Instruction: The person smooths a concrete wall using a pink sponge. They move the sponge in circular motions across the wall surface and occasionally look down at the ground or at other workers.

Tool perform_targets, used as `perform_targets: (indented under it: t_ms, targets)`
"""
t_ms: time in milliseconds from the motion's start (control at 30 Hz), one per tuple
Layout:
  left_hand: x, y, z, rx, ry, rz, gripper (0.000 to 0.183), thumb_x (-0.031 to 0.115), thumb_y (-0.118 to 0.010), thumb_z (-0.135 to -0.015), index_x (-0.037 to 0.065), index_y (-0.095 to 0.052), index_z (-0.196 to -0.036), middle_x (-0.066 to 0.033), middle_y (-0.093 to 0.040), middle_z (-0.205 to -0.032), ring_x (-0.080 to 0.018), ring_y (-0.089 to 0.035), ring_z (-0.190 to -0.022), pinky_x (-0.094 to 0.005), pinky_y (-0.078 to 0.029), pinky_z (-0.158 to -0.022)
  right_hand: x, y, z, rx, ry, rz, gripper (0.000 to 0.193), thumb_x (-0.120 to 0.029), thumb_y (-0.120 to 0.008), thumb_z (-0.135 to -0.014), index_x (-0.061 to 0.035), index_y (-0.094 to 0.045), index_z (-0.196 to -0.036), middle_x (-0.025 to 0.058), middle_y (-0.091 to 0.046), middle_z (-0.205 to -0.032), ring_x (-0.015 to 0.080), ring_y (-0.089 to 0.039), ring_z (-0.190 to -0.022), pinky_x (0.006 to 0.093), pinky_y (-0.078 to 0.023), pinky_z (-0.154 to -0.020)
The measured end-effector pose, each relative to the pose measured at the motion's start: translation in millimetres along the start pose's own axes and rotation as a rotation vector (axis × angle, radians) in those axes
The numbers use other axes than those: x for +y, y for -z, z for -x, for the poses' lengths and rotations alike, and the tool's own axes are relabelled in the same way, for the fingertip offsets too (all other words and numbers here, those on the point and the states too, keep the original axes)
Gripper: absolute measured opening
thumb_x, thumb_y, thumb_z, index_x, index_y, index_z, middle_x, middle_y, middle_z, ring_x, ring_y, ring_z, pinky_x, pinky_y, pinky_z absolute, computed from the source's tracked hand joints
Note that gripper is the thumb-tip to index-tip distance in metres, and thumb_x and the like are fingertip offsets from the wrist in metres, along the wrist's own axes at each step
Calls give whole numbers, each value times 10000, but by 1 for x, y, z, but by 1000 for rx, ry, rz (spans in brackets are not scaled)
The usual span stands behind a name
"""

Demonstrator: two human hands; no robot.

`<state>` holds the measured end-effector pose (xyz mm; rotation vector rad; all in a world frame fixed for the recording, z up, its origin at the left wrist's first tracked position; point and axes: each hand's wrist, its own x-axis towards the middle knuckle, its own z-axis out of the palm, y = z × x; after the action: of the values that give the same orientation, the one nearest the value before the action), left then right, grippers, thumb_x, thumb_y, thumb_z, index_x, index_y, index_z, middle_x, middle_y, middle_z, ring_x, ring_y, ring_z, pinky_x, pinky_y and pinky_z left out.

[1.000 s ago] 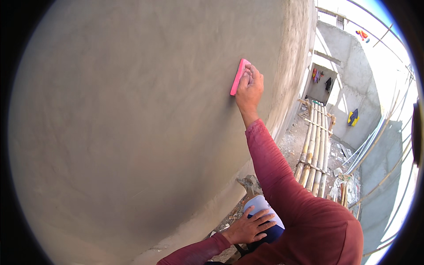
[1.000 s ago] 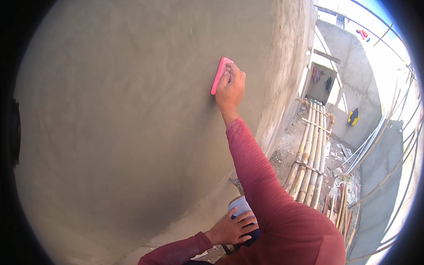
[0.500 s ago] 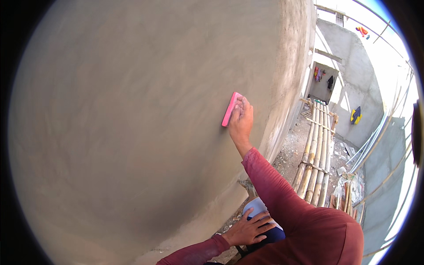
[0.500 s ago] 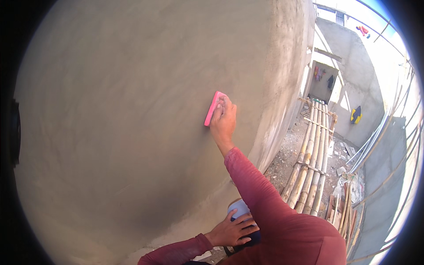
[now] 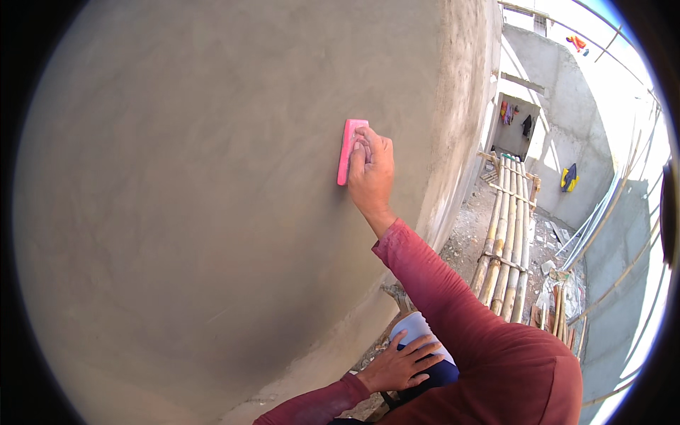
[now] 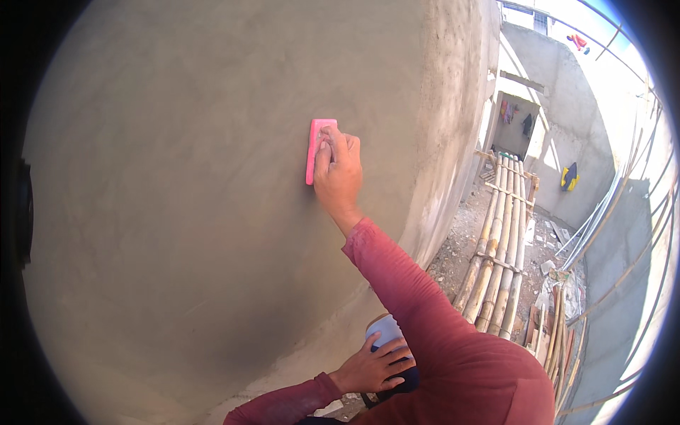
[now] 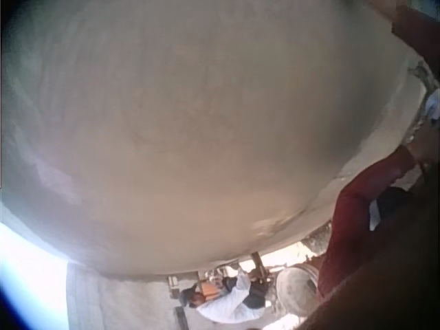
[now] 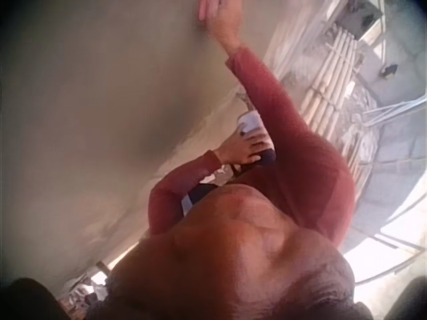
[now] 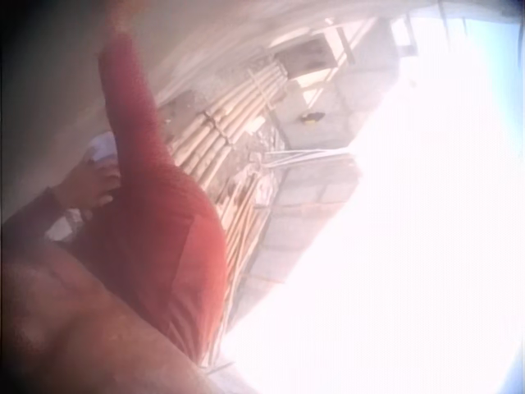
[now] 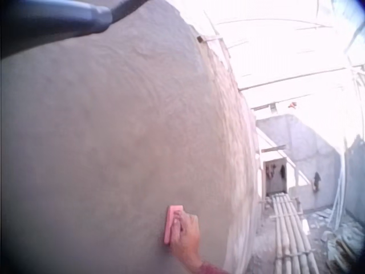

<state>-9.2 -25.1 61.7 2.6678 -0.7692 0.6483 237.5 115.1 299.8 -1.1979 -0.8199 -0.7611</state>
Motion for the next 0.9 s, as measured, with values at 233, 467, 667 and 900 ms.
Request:
perform_targets:
  t_ms: [233,467,667,900]
  targets:
    - [5,2,-2,-27,6,16,487,543,-587,-1089,229,-680,-1449,-4,-603,-1507,-215,-433,-1539,-637,-308,-1233,21,5,-23,60,-3,74,304,-8,-610,-1045,-53,-742,-1315,135,-656,-1176,218,-699,-1049,368,-575,-906]
    - [9,0,-4,-122,-2,18,584,518,-596,-1085,253,-550,-1603,-14,-504,-1656,-222,-363,-1609,-650,-261,-1264,21,15,-60,136,-91,116,292,-17,-616,-1046,-52,-749,-1304,147,-673,-1180,241,-708,-1086,368,-578,-946]
    - [4,3,6,23,4,-3,518,520,-596,-1089,231,-624,-1518,-17,-561,-1572,-224,-400,-1569,-644,-302,-1237,-28,-14,-15,-90,231,32,290,-50,-620,-1046,-105,-738,-1305,105,-688,-1173,271,-693,-1076,414,-565,-945]
    - [8,-3,1,-71,9,15,554,523,-593,-1088,255,-589,-1573,-5,-537,-1623,-218,-366,-1604,-647,-278,-1253,10,-8,-8,132,-16,-8,281,-60,-653,-1024,-128,-733,-1285,130,-663,-1138,290,-708,-947,402,-587,-821]
